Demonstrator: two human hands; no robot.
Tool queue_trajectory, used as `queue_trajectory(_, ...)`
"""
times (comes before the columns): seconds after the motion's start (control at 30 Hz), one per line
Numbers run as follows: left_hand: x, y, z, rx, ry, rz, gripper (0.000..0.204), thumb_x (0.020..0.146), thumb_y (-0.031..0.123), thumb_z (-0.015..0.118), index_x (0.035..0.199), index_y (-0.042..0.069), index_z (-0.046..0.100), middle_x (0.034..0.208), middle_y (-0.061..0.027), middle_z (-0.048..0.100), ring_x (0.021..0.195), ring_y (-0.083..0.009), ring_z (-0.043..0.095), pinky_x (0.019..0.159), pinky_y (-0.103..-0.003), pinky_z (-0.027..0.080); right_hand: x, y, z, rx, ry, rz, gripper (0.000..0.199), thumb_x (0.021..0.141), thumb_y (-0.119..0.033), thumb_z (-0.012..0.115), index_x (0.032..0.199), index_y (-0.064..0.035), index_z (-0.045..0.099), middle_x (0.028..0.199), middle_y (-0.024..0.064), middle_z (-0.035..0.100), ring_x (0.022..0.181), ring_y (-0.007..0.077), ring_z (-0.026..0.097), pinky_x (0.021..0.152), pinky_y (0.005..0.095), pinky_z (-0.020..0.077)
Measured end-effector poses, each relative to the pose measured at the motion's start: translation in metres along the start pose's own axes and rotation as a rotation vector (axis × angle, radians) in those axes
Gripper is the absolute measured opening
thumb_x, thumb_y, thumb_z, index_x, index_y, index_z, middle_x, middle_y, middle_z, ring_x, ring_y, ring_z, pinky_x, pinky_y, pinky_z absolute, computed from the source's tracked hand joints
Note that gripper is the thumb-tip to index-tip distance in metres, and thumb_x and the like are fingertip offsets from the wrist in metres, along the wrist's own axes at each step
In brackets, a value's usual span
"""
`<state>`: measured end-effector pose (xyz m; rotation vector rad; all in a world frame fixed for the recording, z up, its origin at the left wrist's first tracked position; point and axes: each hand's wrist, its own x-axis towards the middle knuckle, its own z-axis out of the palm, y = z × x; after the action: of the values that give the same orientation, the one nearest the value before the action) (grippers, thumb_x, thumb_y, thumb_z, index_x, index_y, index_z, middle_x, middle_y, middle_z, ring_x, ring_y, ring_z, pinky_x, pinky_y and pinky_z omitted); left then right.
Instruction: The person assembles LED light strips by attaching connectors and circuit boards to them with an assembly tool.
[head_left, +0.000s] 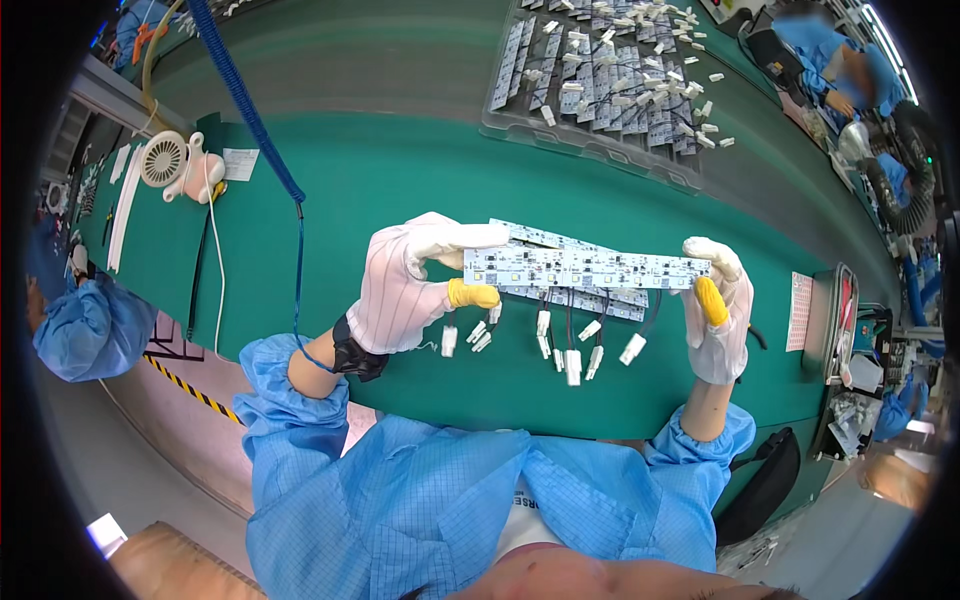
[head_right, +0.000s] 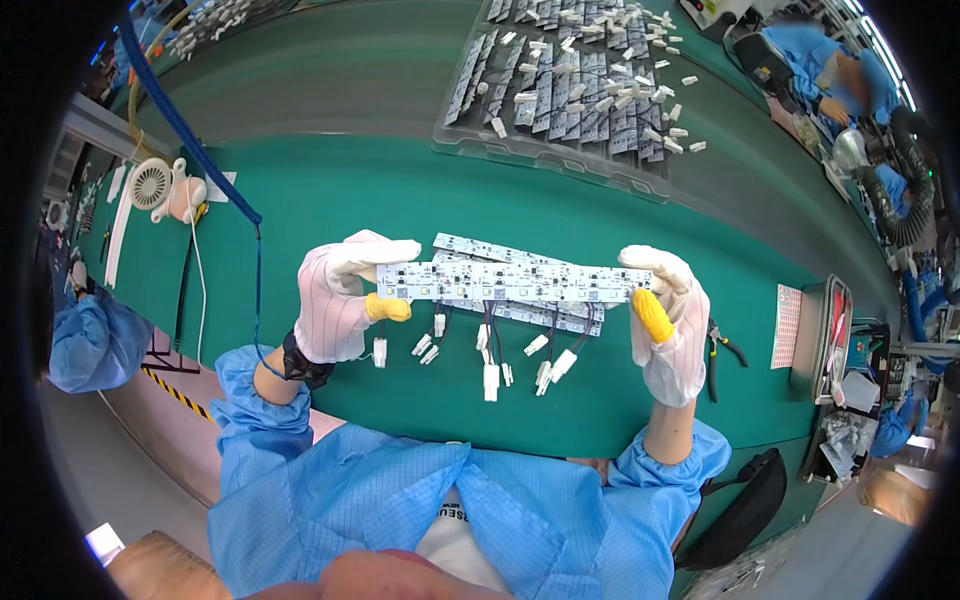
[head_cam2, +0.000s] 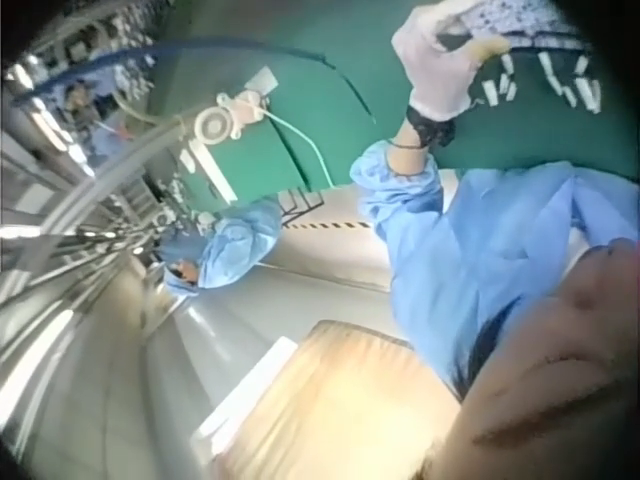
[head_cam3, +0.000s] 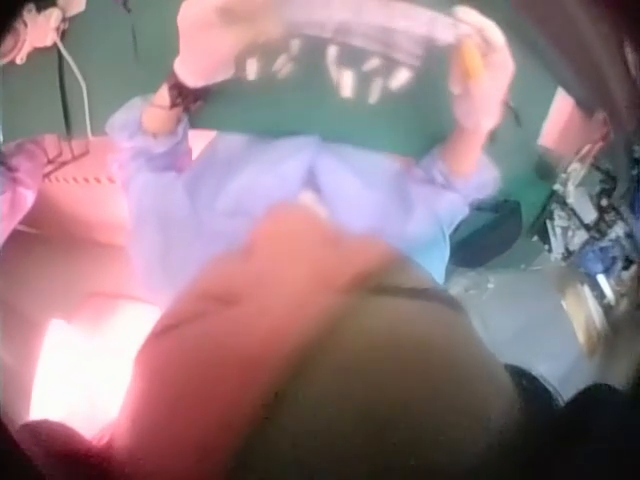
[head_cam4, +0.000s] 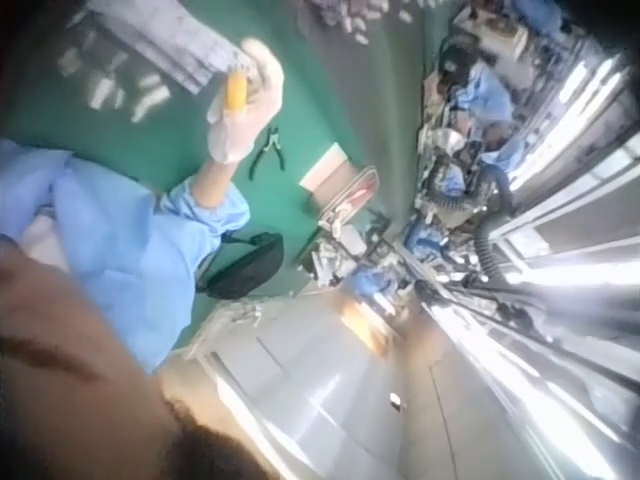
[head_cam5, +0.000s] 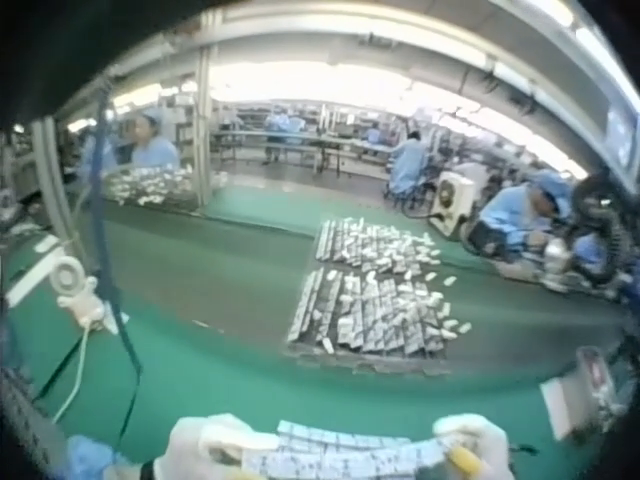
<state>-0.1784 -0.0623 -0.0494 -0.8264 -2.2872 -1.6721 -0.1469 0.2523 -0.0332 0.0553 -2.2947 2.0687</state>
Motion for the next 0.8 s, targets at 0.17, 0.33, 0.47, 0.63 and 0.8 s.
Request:
queue_trajectory(0.17,-0.0037,0.0012,-0.0032,0.02,-0.002,-0.022,0.045,0.06,0.024,0.081,0.1,0.006,0.069,0.081,-0.0078,0.068,0.071,-0.0159,0.063,0.062,-0.026,0.049,-0.0016,0.0015,0.0022,-0.014,0.005,-0.154,0.033,0.084,-0.015,0.061,0.111,0.0031,0.054,0.098,0.0053,0.057,0.082,0.0073,0.051,0.07,0.018,0.0389)
queue_trajectory(0.33,-0.0033,0.0006,-0.0036,0.013,-0.022,-0.068,0.046,0.06,0.026,0.082,0.099,0.005,0.069,0.077,-0.0072,0.067,0.069,-0.0155,0.062,0.062,-0.025,0.048,-0.001,-0.0007,0.004,0.012,0.005,-0.128,0.036,0.086,-0.022,0.061,0.111,0.002,0.053,0.094,0.0049,0.054,0.074,0.0074,0.051,0.066,0.0206,0.039)
queue_trajectory(0.47,-0.0066,-0.0001,-0.0018,-0.104,0.017,-0.098,0.046,0.061,0.025,0.081,0.101,0.006,0.068,0.072,-0.0056,0.065,0.068,-0.0155,0.061,0.062,-0.025,0.048,-0.004,0.0017,-0.0004,0.118,-0.096,-0.101,0.034,0.085,-0.019,0.061,0.111,0.0017,0.054,0.095,0.0055,0.055,0.075,0.0085,0.052,0.066,0.0212,0.0396)
queue_trajectory(0.63,-0.0036,-0.0068,-0.0062,-0.071,-0.034,0.007,0.045,0.074,0.032,0.076,0.098,-0.004,0.063,0.088,-0.0109,0.062,0.076,-0.0174,0.058,0.066,-0.027,0.046,-0.0044,-0.0003,0.0043,0.001,0.031,-0.154,0.034,0.083,-0.015,0.062,0.111,0.0027,0.054,0.095,0.0066,0.058,0.074,0.0079,0.053,0.064,0.0199,0.0398)
queue_trajectory(0.8,-0.0016,-0.0052,-0.0049,-0.083,0.011,0.025,0.049,0.077,0.037,0.073,0.1,-0.005,0.062,0.087,-0.0114,0.061,0.075,-0.0165,0.057,0.065,-0.026,0.045,-0.0038,-0.0004,-0.0015,0.045,-0.048,-0.109,0.034,0.083,-0.013,0.063,0.111,0.0031,0.053,0.1,0.0081,0.056,0.078,0.0112,0.056,0.068,0.0212,0.0437)
